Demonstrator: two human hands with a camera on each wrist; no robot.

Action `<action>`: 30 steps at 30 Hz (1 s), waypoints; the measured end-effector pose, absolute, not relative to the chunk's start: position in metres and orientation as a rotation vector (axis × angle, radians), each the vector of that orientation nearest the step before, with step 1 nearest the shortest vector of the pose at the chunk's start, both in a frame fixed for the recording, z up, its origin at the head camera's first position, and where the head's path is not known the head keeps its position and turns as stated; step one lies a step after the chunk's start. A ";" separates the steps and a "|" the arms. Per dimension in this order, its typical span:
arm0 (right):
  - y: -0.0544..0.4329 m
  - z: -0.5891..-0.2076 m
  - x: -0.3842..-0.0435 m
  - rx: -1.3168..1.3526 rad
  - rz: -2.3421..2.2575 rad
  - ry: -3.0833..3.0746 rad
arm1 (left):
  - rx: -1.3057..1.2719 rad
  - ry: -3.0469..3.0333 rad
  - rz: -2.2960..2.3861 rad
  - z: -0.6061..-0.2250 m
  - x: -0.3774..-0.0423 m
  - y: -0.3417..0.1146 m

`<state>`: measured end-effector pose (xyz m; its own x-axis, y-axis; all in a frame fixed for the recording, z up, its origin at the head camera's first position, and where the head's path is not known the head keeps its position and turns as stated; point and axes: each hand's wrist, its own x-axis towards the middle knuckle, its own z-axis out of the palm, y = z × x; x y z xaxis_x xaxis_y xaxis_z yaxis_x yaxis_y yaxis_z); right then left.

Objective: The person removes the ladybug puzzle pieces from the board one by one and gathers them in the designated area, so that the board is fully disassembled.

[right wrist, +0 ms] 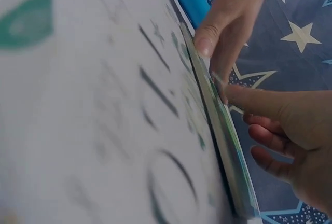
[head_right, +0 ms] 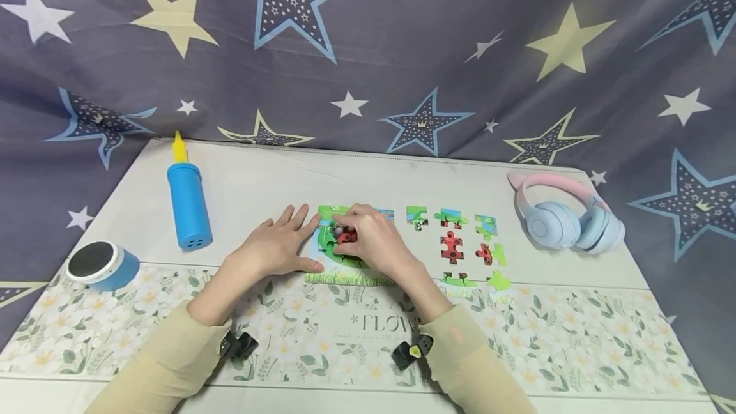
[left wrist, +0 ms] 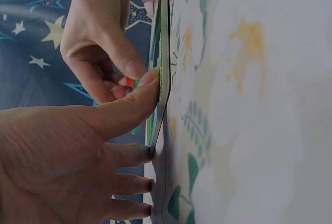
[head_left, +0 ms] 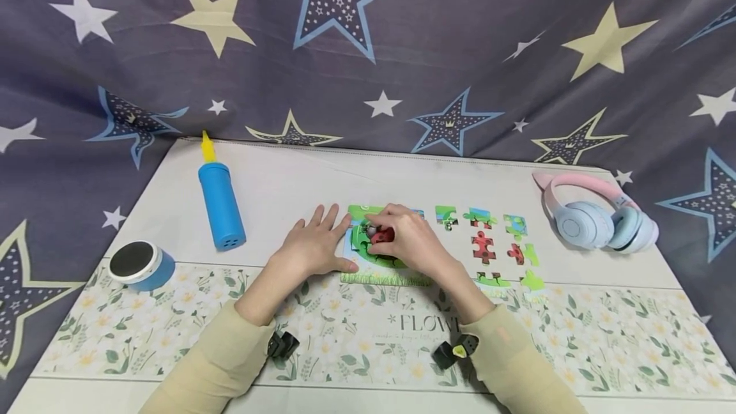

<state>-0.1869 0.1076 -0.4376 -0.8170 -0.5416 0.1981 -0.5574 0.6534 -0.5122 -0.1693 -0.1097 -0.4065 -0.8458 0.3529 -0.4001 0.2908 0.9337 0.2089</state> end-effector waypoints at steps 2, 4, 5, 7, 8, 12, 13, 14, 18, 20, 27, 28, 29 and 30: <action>0.113 -0.437 -0.189 0.911 1.009 -2.821 | 0.466 2.646 0.200 -0.407 -0.170 -0.109; 0.119 -0.436 -0.190 0.868 1.121 -2.815 | 0.468 2.644 0.203 -0.407 -0.170 -0.109; 0.122 -0.435 -0.191 0.840 1.175 -2.814 | 0.467 2.643 0.204 -0.408 -0.170 -0.109; 0.131 -0.433 -0.192 0.783 1.268 -2.813 | 0.464 2.640 0.208 -0.408 -0.170 -0.110; 0.135 -0.432 -0.192 0.758 1.304 -2.810 | 0.465 2.640 0.209 -0.408 -0.170 -0.110; 0.158 -0.427 -0.194 0.652 1.368 -2.808 | 0.465 2.641 0.219 -0.409 -0.169 -0.111; 0.164 -0.426 -0.194 0.633 1.366 -2.808 | 0.464 2.642 0.223 -0.409 -0.169 -0.111; 0.171 -0.425 -0.195 0.616 1.356 -2.811 | 0.465 2.644 0.226 -0.409 -0.169 -0.111; 0.197 -0.426 -0.194 0.574 1.286 -2.813 | 0.466 2.649 0.227 -0.408 -0.167 -0.110; 0.209 -0.427 -0.192 0.560 1.232 -2.826 | 0.467 2.651 0.225 -0.407 -0.167 -0.110; 0.239 -0.435 -0.186 0.597 1.020 -2.883 | 0.460 2.653 0.231 -0.408 -0.167 -0.110; 0.242 -0.436 -0.185 0.610 1.002 -2.886 | 0.459 2.653 0.231 -0.408 -0.167 -0.110; 0.245 -0.436 -0.184 0.619 0.985 -2.890 | 0.459 2.651 0.229 -0.408 -0.167 -0.110; 0.247 -0.437 -0.184 0.625 0.973 -2.895 | 0.459 2.649 0.230 -0.408 -0.167 -0.110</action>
<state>-0.1836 0.2472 -0.4374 -0.9194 -0.3647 0.1473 -0.3796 0.7248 -0.5749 -0.1675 -0.1099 -0.4082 -0.8484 0.3546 -0.3930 0.2814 0.9310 0.2324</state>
